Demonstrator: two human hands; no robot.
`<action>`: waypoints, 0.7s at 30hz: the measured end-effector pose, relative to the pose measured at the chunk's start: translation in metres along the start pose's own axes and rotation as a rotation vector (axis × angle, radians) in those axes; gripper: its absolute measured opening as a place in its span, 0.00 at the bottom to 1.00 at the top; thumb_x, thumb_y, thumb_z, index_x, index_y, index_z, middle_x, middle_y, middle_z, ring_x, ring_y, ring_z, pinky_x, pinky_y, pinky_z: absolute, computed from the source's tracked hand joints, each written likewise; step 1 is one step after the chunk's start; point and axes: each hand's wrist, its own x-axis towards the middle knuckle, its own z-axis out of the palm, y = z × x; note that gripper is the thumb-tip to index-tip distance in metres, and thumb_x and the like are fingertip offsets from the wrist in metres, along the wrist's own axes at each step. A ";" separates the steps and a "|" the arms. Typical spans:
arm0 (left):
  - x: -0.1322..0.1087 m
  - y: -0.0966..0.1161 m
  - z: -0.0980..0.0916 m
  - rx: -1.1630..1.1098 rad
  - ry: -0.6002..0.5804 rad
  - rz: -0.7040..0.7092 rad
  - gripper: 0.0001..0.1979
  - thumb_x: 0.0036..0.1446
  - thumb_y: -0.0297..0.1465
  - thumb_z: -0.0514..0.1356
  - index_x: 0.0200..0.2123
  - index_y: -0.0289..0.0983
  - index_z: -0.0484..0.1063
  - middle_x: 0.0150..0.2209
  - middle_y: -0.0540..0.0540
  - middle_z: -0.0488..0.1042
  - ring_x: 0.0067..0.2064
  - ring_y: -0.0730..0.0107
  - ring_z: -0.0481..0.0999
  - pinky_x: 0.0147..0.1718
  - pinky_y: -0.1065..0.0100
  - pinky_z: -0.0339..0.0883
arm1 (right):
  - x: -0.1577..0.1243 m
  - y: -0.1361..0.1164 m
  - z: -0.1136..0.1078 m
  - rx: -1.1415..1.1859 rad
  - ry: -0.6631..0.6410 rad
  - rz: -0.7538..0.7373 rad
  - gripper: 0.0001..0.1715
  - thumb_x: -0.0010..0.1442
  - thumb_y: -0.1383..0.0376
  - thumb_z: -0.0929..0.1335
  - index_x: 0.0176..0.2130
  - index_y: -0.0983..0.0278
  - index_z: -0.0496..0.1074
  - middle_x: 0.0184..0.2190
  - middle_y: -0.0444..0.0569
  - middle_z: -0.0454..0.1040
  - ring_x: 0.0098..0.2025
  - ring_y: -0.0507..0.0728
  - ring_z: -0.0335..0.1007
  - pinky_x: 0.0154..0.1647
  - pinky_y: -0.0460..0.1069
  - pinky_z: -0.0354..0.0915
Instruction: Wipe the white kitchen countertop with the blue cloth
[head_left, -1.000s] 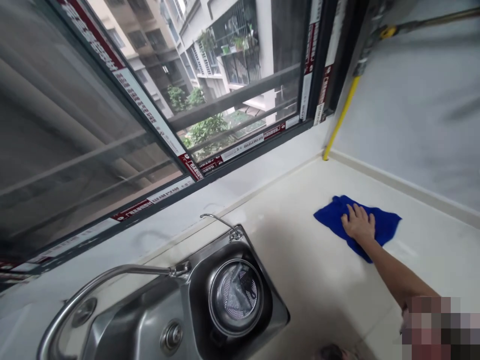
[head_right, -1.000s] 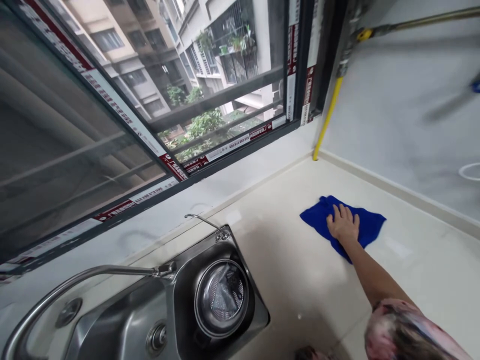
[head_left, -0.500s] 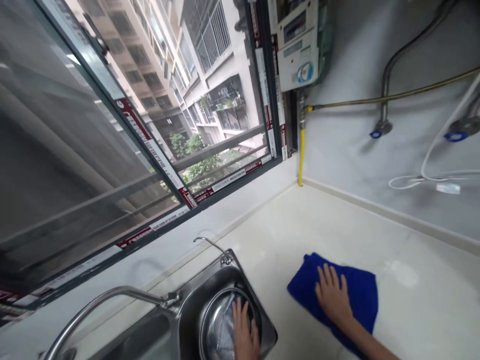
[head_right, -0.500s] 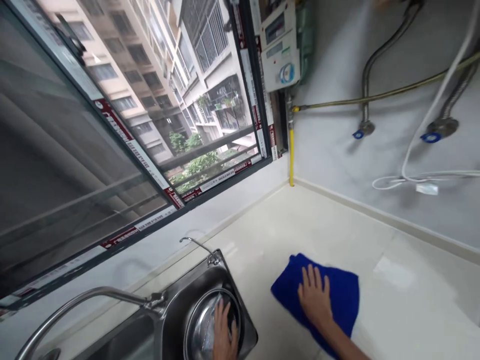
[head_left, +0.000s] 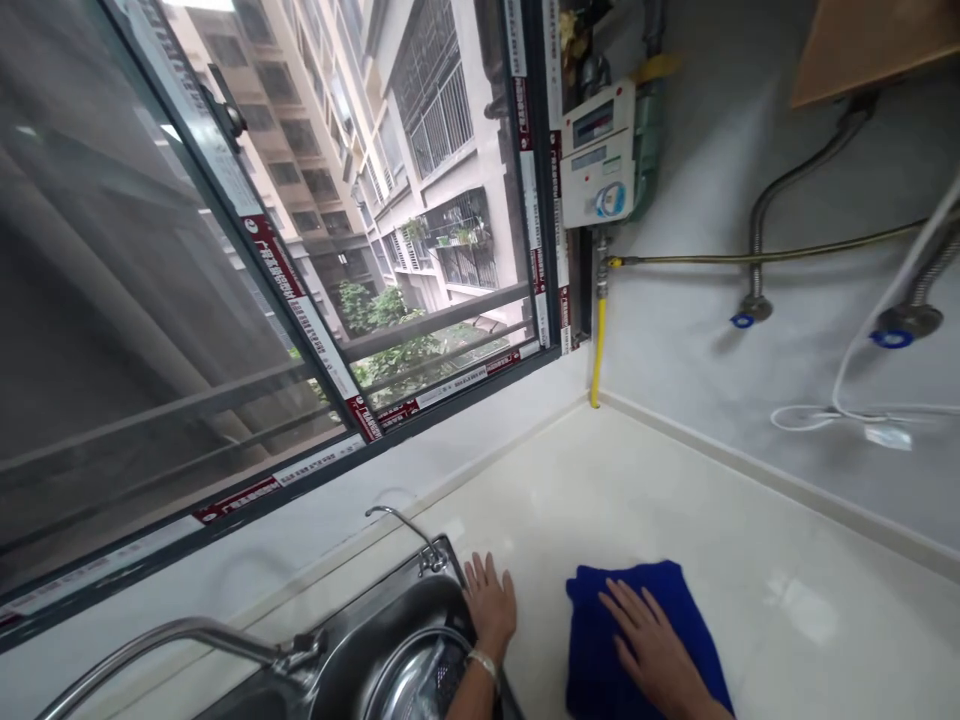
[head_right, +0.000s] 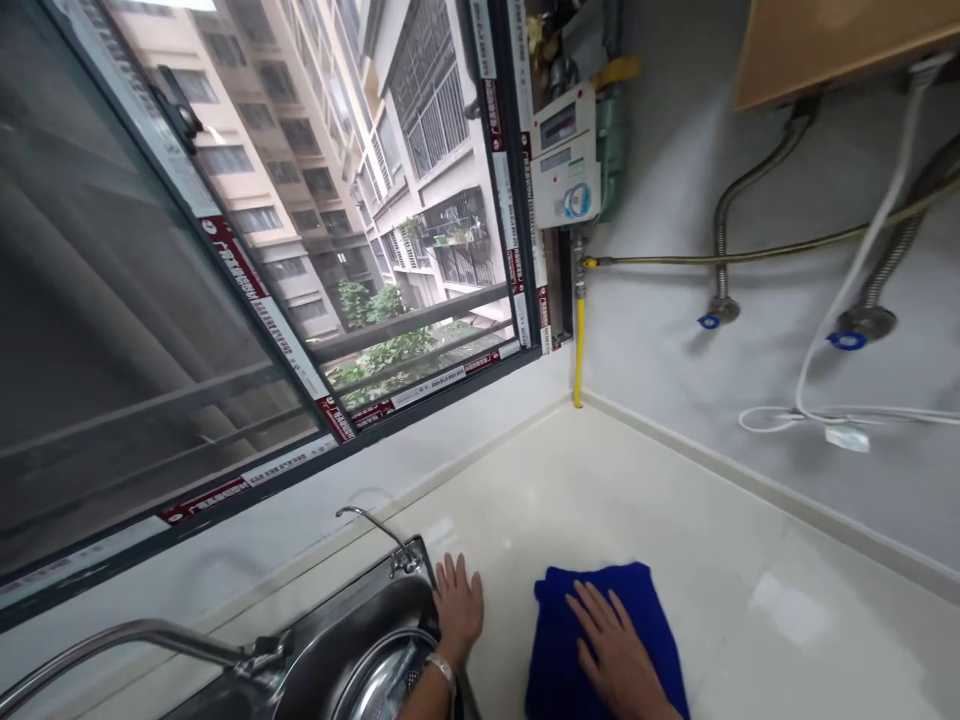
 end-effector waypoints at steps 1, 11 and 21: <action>0.001 -0.001 0.006 0.003 0.006 -0.028 0.32 0.70 0.45 0.62 0.71 0.39 0.68 0.74 0.33 0.63 0.74 0.37 0.63 0.70 0.30 0.59 | 0.002 0.009 0.003 -0.018 0.018 0.012 0.40 0.69 0.63 0.63 0.76 0.47 0.58 0.77 0.45 0.59 0.76 0.67 0.61 0.75 0.71 0.62; -0.015 -0.004 0.062 0.172 0.210 -0.271 0.29 0.75 0.34 0.47 0.71 0.31 0.69 0.75 0.26 0.61 0.78 0.30 0.53 0.67 0.25 0.60 | 0.121 -0.031 0.040 0.045 -0.085 -0.093 0.47 0.63 0.67 0.64 0.78 0.49 0.56 0.79 0.45 0.54 0.78 0.66 0.55 0.78 0.70 0.55; -0.021 -0.025 0.087 0.224 0.048 -0.411 0.31 0.72 0.35 0.49 0.75 0.35 0.65 0.79 0.31 0.52 0.81 0.33 0.44 0.70 0.25 0.55 | 0.264 0.020 0.069 0.059 0.010 -0.012 0.37 0.65 0.64 0.62 0.71 0.58 0.70 0.74 0.52 0.66 0.75 0.64 0.61 0.77 0.69 0.54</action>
